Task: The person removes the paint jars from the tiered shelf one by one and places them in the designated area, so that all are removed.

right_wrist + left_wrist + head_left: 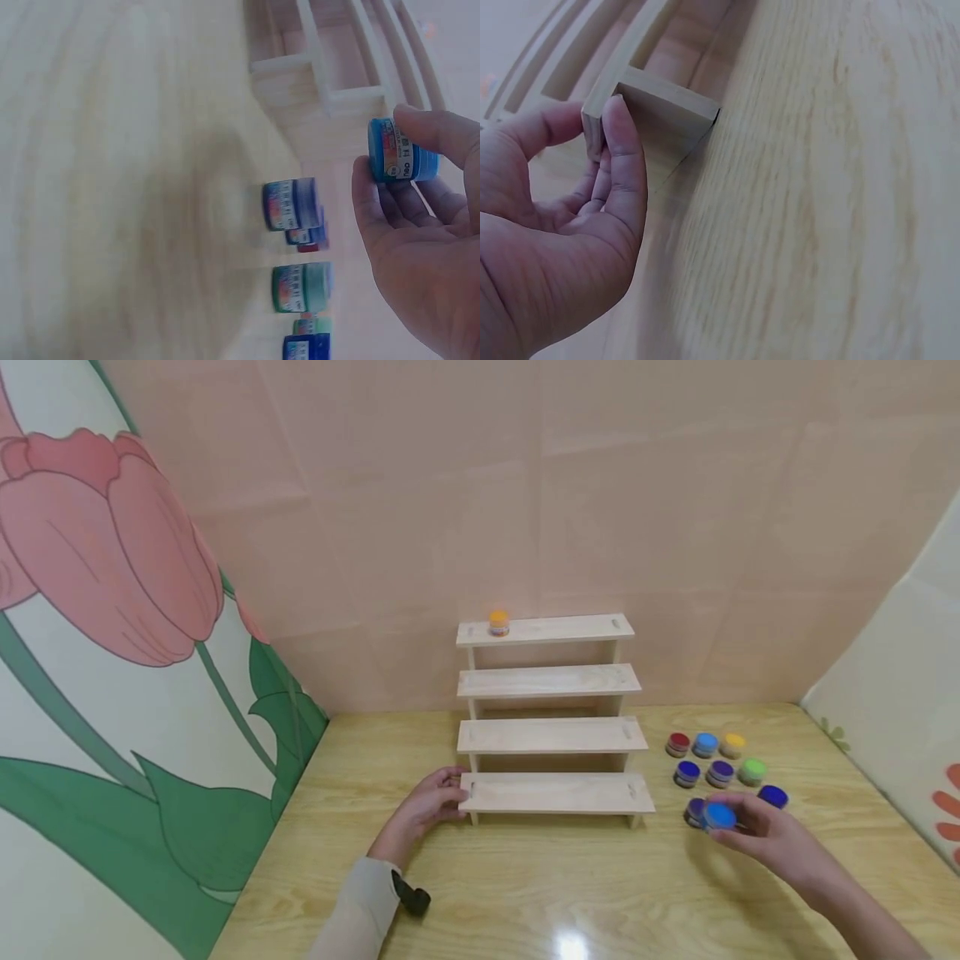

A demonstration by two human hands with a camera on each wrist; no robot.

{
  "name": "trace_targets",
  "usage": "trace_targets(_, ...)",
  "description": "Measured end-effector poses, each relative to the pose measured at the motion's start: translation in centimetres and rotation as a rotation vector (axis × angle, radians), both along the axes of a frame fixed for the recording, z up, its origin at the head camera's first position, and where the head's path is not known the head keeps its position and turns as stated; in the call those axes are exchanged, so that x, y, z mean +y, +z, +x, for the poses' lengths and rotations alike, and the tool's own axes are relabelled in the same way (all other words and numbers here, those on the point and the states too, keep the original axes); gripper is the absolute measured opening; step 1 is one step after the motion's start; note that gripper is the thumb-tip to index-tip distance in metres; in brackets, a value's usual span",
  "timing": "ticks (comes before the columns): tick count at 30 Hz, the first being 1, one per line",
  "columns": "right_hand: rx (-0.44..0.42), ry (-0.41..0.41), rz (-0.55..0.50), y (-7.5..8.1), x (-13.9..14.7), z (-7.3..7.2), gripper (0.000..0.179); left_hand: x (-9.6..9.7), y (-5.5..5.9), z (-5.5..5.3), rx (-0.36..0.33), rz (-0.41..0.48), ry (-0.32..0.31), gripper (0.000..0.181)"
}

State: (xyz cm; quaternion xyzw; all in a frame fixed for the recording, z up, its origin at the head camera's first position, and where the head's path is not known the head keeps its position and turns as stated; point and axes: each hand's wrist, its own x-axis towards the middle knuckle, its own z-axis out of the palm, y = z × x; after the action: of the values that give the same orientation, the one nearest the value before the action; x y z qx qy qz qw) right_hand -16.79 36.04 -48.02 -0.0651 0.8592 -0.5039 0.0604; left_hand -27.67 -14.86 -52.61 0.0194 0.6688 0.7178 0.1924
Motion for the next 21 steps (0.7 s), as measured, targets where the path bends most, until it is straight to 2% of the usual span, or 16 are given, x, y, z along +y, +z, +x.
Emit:
trace_targets(3, 0.009, 0.011, -0.018, -0.6, 0.0, 0.3, 0.053, -0.1, 0.0, 0.0, -0.013, 0.008, -0.009, 0.056)
trace_targets(8, 0.046, 0.007, 0.025, -1.5, 0.1, 0.7, 0.053, -0.2, 0.2, -0.2, -0.030, 0.017, -0.023, 0.059)
trace_targets(15, -0.042, -0.005, 0.075, -2.4, 0.4, 1.0, 0.060, -0.3, 0.2, -0.3, -0.038, 0.014, -0.024, 0.058)
trace_targets(21, -0.066, 0.010, 0.131, -2.8, 0.5, 1.1, 0.059, -0.4, -0.1, -0.3, -0.036, 0.023, -0.023, 0.058)
